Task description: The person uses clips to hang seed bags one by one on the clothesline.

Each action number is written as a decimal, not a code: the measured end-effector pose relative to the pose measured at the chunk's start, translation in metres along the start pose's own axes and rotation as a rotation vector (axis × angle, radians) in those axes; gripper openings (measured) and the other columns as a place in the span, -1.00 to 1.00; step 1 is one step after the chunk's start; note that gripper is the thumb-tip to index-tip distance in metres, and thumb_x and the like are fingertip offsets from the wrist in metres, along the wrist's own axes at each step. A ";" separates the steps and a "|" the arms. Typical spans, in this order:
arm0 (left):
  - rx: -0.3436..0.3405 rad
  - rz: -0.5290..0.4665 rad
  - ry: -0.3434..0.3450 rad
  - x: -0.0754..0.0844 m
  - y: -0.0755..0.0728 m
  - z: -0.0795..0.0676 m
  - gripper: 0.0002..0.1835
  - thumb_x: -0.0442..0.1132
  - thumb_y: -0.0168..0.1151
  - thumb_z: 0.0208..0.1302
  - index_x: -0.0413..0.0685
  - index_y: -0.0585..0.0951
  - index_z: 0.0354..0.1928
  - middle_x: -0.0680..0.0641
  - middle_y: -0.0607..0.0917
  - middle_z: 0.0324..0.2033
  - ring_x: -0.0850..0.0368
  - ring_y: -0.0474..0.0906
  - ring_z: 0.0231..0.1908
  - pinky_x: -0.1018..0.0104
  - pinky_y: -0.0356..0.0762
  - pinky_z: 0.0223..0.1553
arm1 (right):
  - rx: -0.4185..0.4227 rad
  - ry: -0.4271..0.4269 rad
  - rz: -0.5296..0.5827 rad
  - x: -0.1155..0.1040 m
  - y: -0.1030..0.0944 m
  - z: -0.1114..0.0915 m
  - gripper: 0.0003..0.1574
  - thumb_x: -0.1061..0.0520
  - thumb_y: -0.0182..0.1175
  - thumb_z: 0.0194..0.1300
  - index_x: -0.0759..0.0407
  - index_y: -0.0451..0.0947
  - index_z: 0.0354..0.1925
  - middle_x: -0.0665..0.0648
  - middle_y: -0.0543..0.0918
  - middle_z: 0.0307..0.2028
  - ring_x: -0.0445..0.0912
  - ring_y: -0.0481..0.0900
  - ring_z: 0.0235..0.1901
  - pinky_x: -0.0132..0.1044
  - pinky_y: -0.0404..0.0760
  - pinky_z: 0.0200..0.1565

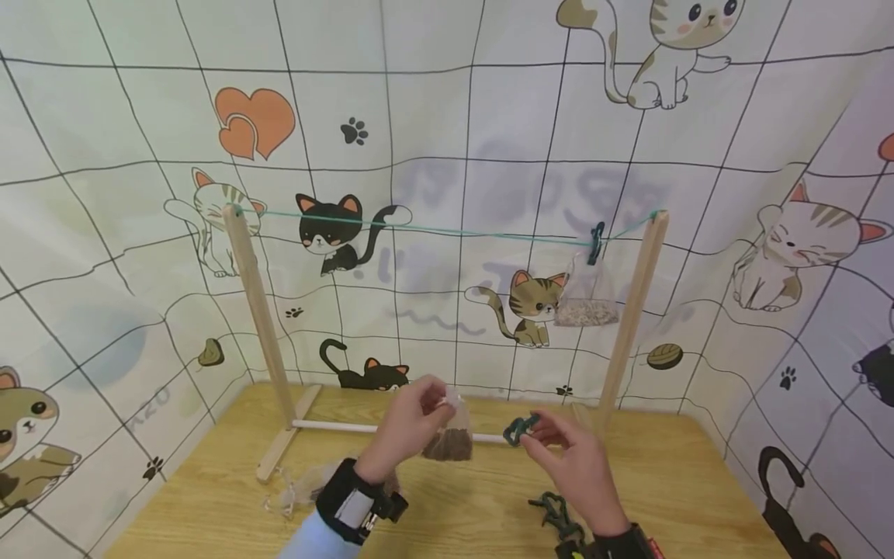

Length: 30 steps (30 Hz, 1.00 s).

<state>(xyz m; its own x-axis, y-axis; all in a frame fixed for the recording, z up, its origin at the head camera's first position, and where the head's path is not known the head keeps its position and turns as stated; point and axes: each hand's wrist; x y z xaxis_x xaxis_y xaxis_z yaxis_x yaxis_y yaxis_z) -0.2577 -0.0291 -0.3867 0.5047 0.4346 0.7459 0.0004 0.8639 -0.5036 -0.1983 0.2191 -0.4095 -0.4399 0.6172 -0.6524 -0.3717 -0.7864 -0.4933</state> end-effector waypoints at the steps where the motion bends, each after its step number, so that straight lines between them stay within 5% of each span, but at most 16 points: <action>1: -0.011 0.001 0.008 0.006 -0.002 0.007 -0.89 -0.34 0.37 0.31 -0.11 0.66 -0.16 -0.07 0.75 -0.27 0.17 0.64 -0.31 0.32 0.65 -0.22 | 0.007 -0.037 0.000 -0.004 -0.007 0.010 -0.50 0.33 0.49 0.16 0.29 0.66 0.09 0.02 0.75 -0.29 -0.38 0.62 -0.31 -0.47 0.65 -0.21; 7: -0.087 0.014 0.057 0.046 -0.016 0.052 -0.95 -0.31 0.31 0.38 -0.14 0.69 -0.20 0.00 0.67 -0.39 0.21 0.50 -0.41 0.39 0.51 -0.35 | 0.066 -0.294 -0.089 -0.036 -0.051 0.075 -0.48 0.41 0.49 0.11 0.33 0.67 0.07 0.16 0.76 -0.29 -0.45 0.60 -0.31 -0.67 0.56 -0.22; 12: -0.111 -0.021 0.071 0.073 -0.019 0.089 -0.92 -0.29 0.33 0.40 -0.14 0.73 -0.17 -0.02 0.72 -0.33 0.22 0.53 -0.34 0.43 0.48 -0.31 | 0.047 -0.326 -0.181 -0.070 -0.091 0.125 -0.49 0.31 0.45 0.23 0.30 0.64 0.16 0.25 0.79 -0.25 -0.60 0.50 -0.30 -0.74 0.46 -0.25; 14: -0.106 -0.048 0.050 0.082 -0.018 0.103 -0.89 -0.29 0.34 0.40 -0.15 0.76 -0.14 -0.07 0.76 -0.25 0.20 0.59 -0.31 0.42 0.56 -0.29 | 0.035 -0.323 -0.212 -0.079 -0.105 0.145 -0.49 0.27 0.43 0.27 0.28 0.63 0.18 0.28 0.79 -0.21 -0.66 0.46 -0.30 -0.72 0.45 -0.23; 15: -0.098 -0.055 0.041 0.086 -0.017 0.110 -0.87 -0.27 0.35 0.40 -0.15 0.77 -0.11 -0.08 0.78 -0.21 0.18 0.62 -0.30 0.41 0.59 -0.29 | 0.021 -0.323 -0.220 -0.083 -0.112 0.154 -0.50 0.25 0.42 0.29 0.28 0.62 0.18 0.31 0.79 -0.19 -0.68 0.45 -0.30 -0.66 0.47 -0.01; 17: -0.071 -0.071 0.011 0.094 -0.014 0.124 -0.85 -0.25 0.37 0.39 -0.12 0.78 -0.08 -0.08 0.79 -0.15 0.17 0.66 -0.26 0.40 0.62 -0.28 | 0.015 -0.307 -0.269 -0.089 -0.123 0.171 -0.51 0.20 0.42 0.31 0.26 0.63 0.18 0.31 0.79 -0.16 -0.68 0.45 -0.31 -0.47 0.52 0.11; 21: -0.007 -0.133 -0.066 0.103 -0.009 0.148 -0.83 -0.23 0.39 0.38 -0.12 0.79 -0.07 -0.09 0.81 -0.12 0.08 0.71 -0.23 0.37 0.62 -0.28 | -0.033 -0.230 -0.299 -0.100 -0.135 0.196 -0.52 0.13 0.39 0.37 0.28 0.63 0.19 0.37 0.76 -0.04 -0.16 0.76 -0.17 0.16 0.52 0.21; 22: 0.008 -0.162 -0.088 0.105 -0.008 0.153 -0.82 -0.24 0.39 0.38 -0.14 0.78 -0.06 -0.10 0.80 -0.12 0.05 0.72 -0.22 0.36 0.62 -0.27 | -0.041 -0.205 -0.310 -0.102 -0.136 0.201 -0.52 0.11 0.38 0.39 0.28 0.63 0.19 0.36 0.75 -0.01 0.00 0.77 -0.12 0.15 0.60 0.06; 24: 0.027 -0.209 -0.122 0.107 -0.006 0.161 -0.80 -0.25 0.37 0.39 -0.16 0.77 -0.03 -0.12 0.80 -0.12 -0.05 0.74 -0.19 0.33 0.63 -0.29 | -0.068 -0.150 -0.300 -0.106 -0.136 0.208 -0.51 0.06 0.35 0.42 0.29 0.63 0.20 0.38 0.73 0.02 0.27 0.72 -0.03 0.25 0.58 0.07; 30: 0.077 -0.263 -0.148 0.110 -0.003 0.178 -0.78 -0.23 0.38 0.39 -0.15 0.77 0.00 -0.09 0.79 -0.19 -0.06 0.74 -0.22 0.34 0.59 -0.32 | -0.121 -0.027 -0.272 -0.112 -0.129 0.224 -0.52 -0.03 0.33 0.43 0.23 0.67 0.17 0.29 0.81 -0.16 0.16 0.78 -0.14 0.18 0.56 0.09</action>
<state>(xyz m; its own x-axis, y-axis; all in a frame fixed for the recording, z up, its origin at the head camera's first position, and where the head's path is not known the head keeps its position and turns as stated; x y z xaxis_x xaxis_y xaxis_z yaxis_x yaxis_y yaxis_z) -0.3559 0.0616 -0.2257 0.3651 0.2210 0.9044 0.0459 0.9660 -0.2546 -0.2844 0.2570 -0.1434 -0.3598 0.8050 -0.4718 -0.3794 -0.5882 -0.7142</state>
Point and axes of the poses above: each hand's wrist, its own z-axis towards the middle knuckle, its own y-axis out of the palm, x = y × z
